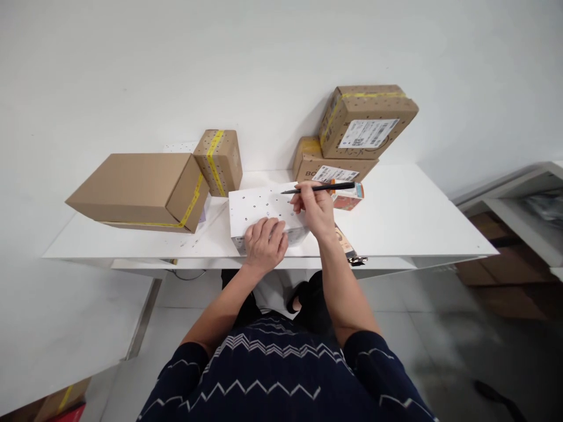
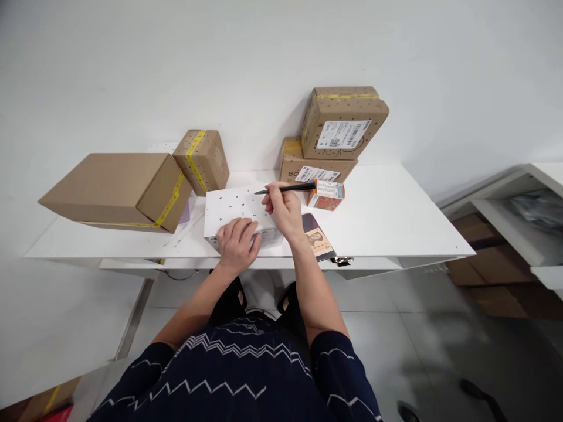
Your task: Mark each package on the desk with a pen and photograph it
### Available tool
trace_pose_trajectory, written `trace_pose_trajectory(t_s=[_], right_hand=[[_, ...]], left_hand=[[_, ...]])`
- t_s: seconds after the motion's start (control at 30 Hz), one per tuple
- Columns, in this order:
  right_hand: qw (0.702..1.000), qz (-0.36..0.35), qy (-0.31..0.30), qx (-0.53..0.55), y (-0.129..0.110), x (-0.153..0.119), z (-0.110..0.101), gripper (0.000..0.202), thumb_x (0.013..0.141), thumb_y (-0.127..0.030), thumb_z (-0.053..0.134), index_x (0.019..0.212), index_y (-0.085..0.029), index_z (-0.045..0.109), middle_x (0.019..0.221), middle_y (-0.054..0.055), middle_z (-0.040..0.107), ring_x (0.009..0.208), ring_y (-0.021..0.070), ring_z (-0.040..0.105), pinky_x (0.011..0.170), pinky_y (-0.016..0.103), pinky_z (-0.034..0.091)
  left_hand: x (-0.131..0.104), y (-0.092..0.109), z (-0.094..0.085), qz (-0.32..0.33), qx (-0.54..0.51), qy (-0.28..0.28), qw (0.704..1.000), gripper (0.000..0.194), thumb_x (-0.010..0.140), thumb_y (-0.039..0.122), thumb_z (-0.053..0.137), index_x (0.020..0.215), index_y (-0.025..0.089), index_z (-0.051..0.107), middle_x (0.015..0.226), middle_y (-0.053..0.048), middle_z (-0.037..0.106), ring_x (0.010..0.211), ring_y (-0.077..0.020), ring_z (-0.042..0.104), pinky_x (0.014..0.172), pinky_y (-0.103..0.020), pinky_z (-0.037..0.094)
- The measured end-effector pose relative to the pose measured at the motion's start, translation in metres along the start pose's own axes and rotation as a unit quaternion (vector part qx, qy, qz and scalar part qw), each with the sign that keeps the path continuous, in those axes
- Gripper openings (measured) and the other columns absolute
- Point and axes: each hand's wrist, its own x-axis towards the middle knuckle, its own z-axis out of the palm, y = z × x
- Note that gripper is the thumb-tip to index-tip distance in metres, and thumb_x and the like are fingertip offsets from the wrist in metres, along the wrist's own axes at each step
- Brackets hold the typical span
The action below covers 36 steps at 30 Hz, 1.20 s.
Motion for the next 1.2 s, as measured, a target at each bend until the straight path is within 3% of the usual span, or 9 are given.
trace_pose_trajectory(t_s=[0.17,0.37,0.63,0.87,1.2], right_hand=[[0.997,0.009,-0.024,-0.071,0.0049,-0.0013,-0.001,0.029,0.092,-0.051,0.056,0.089,-0.022,0.053,0.062,-0.005,0.06,0.051,0.0083,0.052,0.052,0.021,0.042],[0.982,-0.015,-0.036,-0.186,0.0012,-0.0032,0.0018,0.023,0.093,-0.043,0.054,0.086,-0.021,0.054,0.064,-0.003,0.061,0.059,0.0122,0.058,0.061,0.025,0.043],[0.972,-0.023,-0.054,-0.228,0.0011,-0.0024,0.0025,0.023,0.094,-0.044,0.052,0.087,-0.022,0.054,0.065,-0.002,0.061,0.058,0.0145,0.058,0.062,0.026,0.041],[0.959,-0.04,-0.067,-0.271,0.0014,-0.0016,0.0039,0.018,0.094,-0.038,0.049,0.086,-0.023,0.053,0.066,0.0,0.062,0.065,0.0178,0.062,0.065,0.026,0.041],[0.959,-0.045,-0.071,-0.272,0.0019,-0.0004,0.0023,0.018,0.094,-0.038,0.049,0.086,-0.022,0.052,0.062,-0.002,0.059,0.059,0.0165,0.06,0.061,0.026,0.041]], left_hand=[[-0.0081,-0.0013,0.0093,-0.025,-0.028,-0.021,0.999,0.035,0.094,0.037,0.054,0.124,0.024,0.066,0.123,-0.011,0.069,0.118,-0.0289,0.06,0.101,-0.043,0.033],[-0.0074,-0.0038,0.0107,0.009,0.015,0.004,1.0,0.036,0.093,0.034,0.055,0.126,0.024,0.065,0.122,-0.009,0.071,0.117,-0.0284,0.061,0.101,-0.042,0.033],[-0.0048,-0.0023,0.0094,0.035,0.052,0.032,0.998,0.034,0.092,0.033,0.057,0.123,0.023,0.066,0.119,-0.007,0.073,0.113,-0.0276,0.062,0.097,-0.041,0.033],[-0.005,-0.0024,0.0101,0.017,0.032,0.02,0.999,0.033,0.092,0.034,0.056,0.123,0.024,0.066,0.119,-0.008,0.072,0.113,-0.0282,0.062,0.095,-0.041,0.034],[-0.0032,-0.0013,0.0093,0.027,0.066,0.025,0.997,0.032,0.092,0.033,0.056,0.12,0.023,0.067,0.117,-0.006,0.073,0.112,-0.0252,0.063,0.097,-0.038,0.032]])
